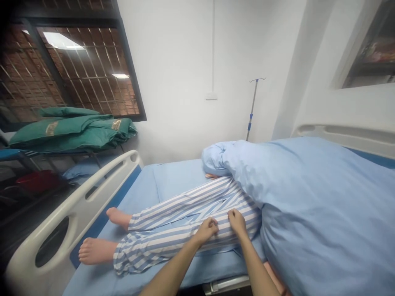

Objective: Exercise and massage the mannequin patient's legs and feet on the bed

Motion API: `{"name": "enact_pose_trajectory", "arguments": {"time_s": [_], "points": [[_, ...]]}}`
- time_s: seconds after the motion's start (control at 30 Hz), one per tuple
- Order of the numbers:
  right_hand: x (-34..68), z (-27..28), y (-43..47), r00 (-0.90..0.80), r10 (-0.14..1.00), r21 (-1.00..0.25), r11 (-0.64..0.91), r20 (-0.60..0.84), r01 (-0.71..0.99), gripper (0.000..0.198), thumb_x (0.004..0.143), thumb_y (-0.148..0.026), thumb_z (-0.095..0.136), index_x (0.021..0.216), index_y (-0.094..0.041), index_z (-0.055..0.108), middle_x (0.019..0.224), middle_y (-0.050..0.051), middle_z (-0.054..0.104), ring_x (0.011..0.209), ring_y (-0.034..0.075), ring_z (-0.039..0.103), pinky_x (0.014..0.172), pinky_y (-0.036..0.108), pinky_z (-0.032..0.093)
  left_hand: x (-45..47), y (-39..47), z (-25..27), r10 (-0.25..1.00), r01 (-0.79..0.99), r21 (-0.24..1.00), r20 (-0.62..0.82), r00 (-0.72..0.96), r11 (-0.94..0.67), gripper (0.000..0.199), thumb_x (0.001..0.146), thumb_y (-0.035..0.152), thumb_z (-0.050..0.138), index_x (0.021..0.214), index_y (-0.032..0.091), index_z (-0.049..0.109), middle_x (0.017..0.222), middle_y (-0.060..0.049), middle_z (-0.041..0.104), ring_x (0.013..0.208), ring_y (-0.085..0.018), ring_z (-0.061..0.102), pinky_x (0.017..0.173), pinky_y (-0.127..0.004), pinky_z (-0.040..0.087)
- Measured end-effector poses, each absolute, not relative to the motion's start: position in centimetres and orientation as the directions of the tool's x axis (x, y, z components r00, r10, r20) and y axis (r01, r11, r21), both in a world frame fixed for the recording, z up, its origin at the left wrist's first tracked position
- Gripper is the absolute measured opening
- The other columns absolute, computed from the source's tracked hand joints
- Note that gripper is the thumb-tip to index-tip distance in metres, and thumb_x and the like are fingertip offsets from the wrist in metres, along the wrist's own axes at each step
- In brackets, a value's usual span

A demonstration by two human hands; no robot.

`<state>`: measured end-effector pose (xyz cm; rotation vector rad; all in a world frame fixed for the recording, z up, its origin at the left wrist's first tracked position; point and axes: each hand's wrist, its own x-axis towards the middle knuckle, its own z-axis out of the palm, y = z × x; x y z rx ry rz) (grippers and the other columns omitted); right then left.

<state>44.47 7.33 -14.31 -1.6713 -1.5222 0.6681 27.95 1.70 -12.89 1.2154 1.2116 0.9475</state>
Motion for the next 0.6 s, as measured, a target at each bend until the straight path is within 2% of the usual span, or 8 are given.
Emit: {"name": "enact_pose_trajectory", "arguments": {"time_s": [0.1, 0.23, 0.47, 0.6], "points": [[44.1, -15.0, 7.1, 0.14, 0.978, -0.757, 0.027, 0.155, 0.653, 0.027, 0.073, -0.036, 0.032, 0.057, -0.021, 0.047, 0.061, 0.003, 0.058, 0.063, 0.017, 0.051, 0.06, 0.025, 0.034, 26.7, 0.4, -12.9, 0.97, 0.069, 0.988, -0.149, 0.192, 0.138, 0.014, 0.057, 0.019, 0.051, 0.071, 0.018, 0.056, 0.048, 0.004, 0.051, 0.051, -0.011, 0.048, 0.059, -0.026, 0.038], [43.8, -15.0, 7.2, 0.143, 0.978, -0.753, 0.022, 0.154, 0.657, 0.026, 0.073, -0.036, 0.033, 0.058, -0.02, 0.048, 0.062, 0.003, 0.059, 0.063, 0.017, 0.051, 0.059, 0.025, 0.034, 21.3, -2.7, -13.5, 0.976, 0.087, 0.989, -0.132, 0.172, 0.118, 0.009, 0.055, 0.02, 0.05, 0.061, 0.017, 0.056, 0.045, 0.004, 0.049, 0.046, -0.011, 0.046, 0.052, -0.025, 0.036], [43.0, -12.9, 6.9, 0.183, 0.979, -0.747, -0.058, 0.086, 0.662, 0.021, 0.069, -0.026, 0.039, 0.05, -0.02, 0.046, 0.057, 0.004, 0.056, 0.059, 0.017, 0.049, 0.057, 0.026, 0.031, 5.3, -6.2, -12.4, 0.967, 0.153, 0.987, -0.001, -0.256, 0.041, 0.016, 0.062, 0.034, 0.045, 0.058, 0.019, 0.05, 0.047, 0.005, 0.046, 0.048, -0.011, 0.042, 0.052, -0.025, 0.032], [38.5, -11.2, 5.8, 0.136, 0.99, -0.741, -0.073, 0.024, 0.667, 0.022, 0.062, -0.015, 0.045, 0.041, -0.02, 0.041, 0.044, 0.001, 0.048, 0.051, 0.016, 0.046, 0.055, 0.026, 0.03, 0.6, -7.7, -12.9, 0.955, 0.175, 0.983, 0.008, -0.297, 0.046, 0.015, 0.058, 0.034, 0.05, 0.056, 0.02, 0.05, 0.047, 0.005, 0.046, 0.05, -0.012, 0.044, 0.055, -0.025, 0.034]]}}
